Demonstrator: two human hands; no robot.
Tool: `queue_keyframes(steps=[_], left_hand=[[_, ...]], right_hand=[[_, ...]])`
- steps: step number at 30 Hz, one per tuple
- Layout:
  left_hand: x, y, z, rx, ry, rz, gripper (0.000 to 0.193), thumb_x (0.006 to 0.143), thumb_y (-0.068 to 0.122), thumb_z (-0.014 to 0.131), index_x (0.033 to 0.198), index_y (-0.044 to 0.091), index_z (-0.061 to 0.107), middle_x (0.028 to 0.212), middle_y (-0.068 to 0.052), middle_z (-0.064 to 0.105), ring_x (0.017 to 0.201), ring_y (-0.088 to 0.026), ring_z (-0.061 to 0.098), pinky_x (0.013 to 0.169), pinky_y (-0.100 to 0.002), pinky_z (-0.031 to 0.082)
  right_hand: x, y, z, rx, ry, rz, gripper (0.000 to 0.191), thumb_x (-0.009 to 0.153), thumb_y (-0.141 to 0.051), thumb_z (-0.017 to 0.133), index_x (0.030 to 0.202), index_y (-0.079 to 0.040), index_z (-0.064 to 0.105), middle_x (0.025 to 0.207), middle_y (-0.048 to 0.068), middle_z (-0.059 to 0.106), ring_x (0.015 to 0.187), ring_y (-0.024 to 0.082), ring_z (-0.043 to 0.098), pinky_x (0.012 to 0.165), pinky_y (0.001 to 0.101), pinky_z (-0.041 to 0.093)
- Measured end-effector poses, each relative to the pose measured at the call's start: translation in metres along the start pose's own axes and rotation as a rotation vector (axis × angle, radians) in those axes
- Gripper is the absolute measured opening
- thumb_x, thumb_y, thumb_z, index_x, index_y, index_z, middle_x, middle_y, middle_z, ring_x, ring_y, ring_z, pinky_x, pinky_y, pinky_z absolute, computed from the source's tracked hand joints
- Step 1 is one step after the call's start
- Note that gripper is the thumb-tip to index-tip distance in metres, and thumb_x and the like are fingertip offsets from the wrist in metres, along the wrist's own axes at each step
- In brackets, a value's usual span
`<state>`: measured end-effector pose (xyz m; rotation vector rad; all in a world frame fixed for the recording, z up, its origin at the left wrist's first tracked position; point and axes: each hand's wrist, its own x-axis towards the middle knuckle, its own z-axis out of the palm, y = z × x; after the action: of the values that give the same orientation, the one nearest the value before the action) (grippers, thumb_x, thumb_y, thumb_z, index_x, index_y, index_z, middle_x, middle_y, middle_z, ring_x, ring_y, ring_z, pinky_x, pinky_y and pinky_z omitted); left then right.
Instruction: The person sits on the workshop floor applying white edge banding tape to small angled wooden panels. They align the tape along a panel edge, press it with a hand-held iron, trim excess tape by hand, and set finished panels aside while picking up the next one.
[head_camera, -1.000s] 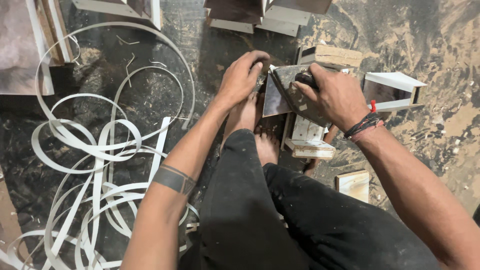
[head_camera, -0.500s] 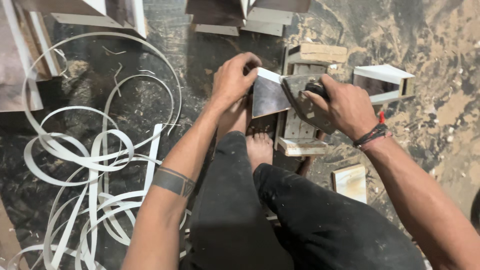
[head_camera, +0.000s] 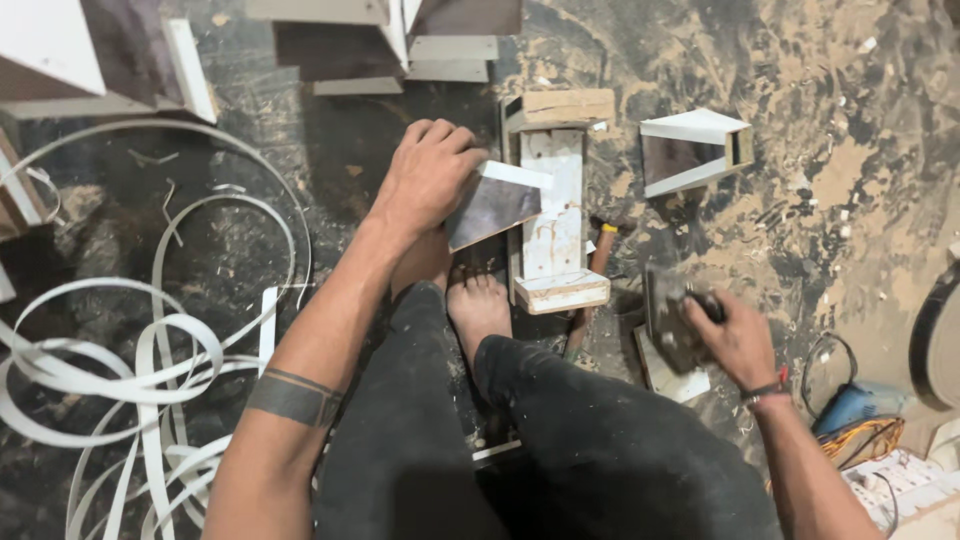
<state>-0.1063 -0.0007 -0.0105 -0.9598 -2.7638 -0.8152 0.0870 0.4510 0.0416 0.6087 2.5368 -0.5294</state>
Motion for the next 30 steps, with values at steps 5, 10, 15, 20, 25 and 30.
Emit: queue_keyframes(steps=[5, 10, 15, 20, 25, 30], left_hand=[[0.007, -0.002, -0.001, 0.103, -0.091, 0.030, 0.024, 0.088, 0.009, 0.064, 0.108, 0.016, 0.076, 0.102, -0.001, 0.065, 0.107, -0.022, 0.060, 0.105, -0.046, 0.040], [0.011, -0.002, -0.004, 0.096, -0.123, 0.051, 0.027, 0.086, 0.008, 0.065, 0.109, 0.017, 0.076, 0.106, -0.002, 0.066, 0.108, -0.023, 0.060, 0.106, -0.050, 0.039], [0.010, 0.003, -0.008, 0.037, -0.080, 0.016, 0.031, 0.091, 0.012, 0.070, 0.121, 0.010, 0.072, 0.108, -0.004, 0.065, 0.109, -0.025, 0.060, 0.107, -0.050, 0.039], [0.001, 0.005, -0.011, -0.028, -0.020, -0.062, 0.024, 0.090, 0.015, 0.073, 0.114, 0.011, 0.071, 0.110, -0.004, 0.066, 0.113, -0.027, 0.060, 0.104, -0.050, 0.040], [-0.003, 0.004, -0.009, -0.073, 0.029, -0.124, 0.021, 0.091, 0.017, 0.074, 0.111, 0.013, 0.074, 0.113, -0.003, 0.068, 0.115, -0.027, 0.060, 0.103, -0.048, 0.040], [-0.007, 0.001, -0.005, -0.101, 0.049, -0.144, 0.022, 0.090, 0.018, 0.075, 0.112, 0.013, 0.075, 0.114, -0.004, 0.068, 0.114, -0.027, 0.059, 0.101, -0.046, 0.042]], right_hand=[[-0.021, 0.065, 0.038, -0.135, 0.031, 0.037, 0.049, 0.093, -0.053, 0.065, 0.106, -0.005, 0.072, 0.089, 0.023, 0.072, 0.083, 0.041, 0.070, 0.075, 0.0479, 0.053], [-0.022, 0.066, 0.045, -0.131, -0.017, 0.035, 0.048, 0.091, -0.052, 0.066, 0.104, -0.006, 0.073, 0.091, 0.020, 0.074, 0.088, 0.040, 0.070, 0.077, 0.0481, 0.052], [-0.008, -0.012, 0.013, -0.142, 0.272, -0.255, 0.037, 0.098, -0.041, 0.070, 0.110, -0.005, 0.071, 0.105, 0.016, 0.073, 0.096, 0.037, 0.069, 0.081, 0.0466, 0.052], [0.036, -0.155, 0.037, 0.221, 0.310, -0.678, 0.031, 0.097, -0.023, 0.075, 0.123, -0.007, 0.070, 0.120, 0.016, 0.070, 0.114, 0.033, 0.067, 0.098, 0.0433, 0.052], [0.066, -0.239, 0.069, 0.250, 0.383, -0.780, 0.029, 0.092, -0.020, 0.079, 0.117, -0.008, 0.074, 0.119, 0.014, 0.070, 0.114, 0.033, 0.064, 0.096, 0.0435, 0.051], [0.067, -0.245, 0.084, 0.257, 0.438, -0.757, 0.022, 0.090, -0.019, 0.081, 0.109, -0.009, 0.078, 0.114, 0.011, 0.072, 0.110, 0.032, 0.064, 0.093, 0.0422, 0.051]])
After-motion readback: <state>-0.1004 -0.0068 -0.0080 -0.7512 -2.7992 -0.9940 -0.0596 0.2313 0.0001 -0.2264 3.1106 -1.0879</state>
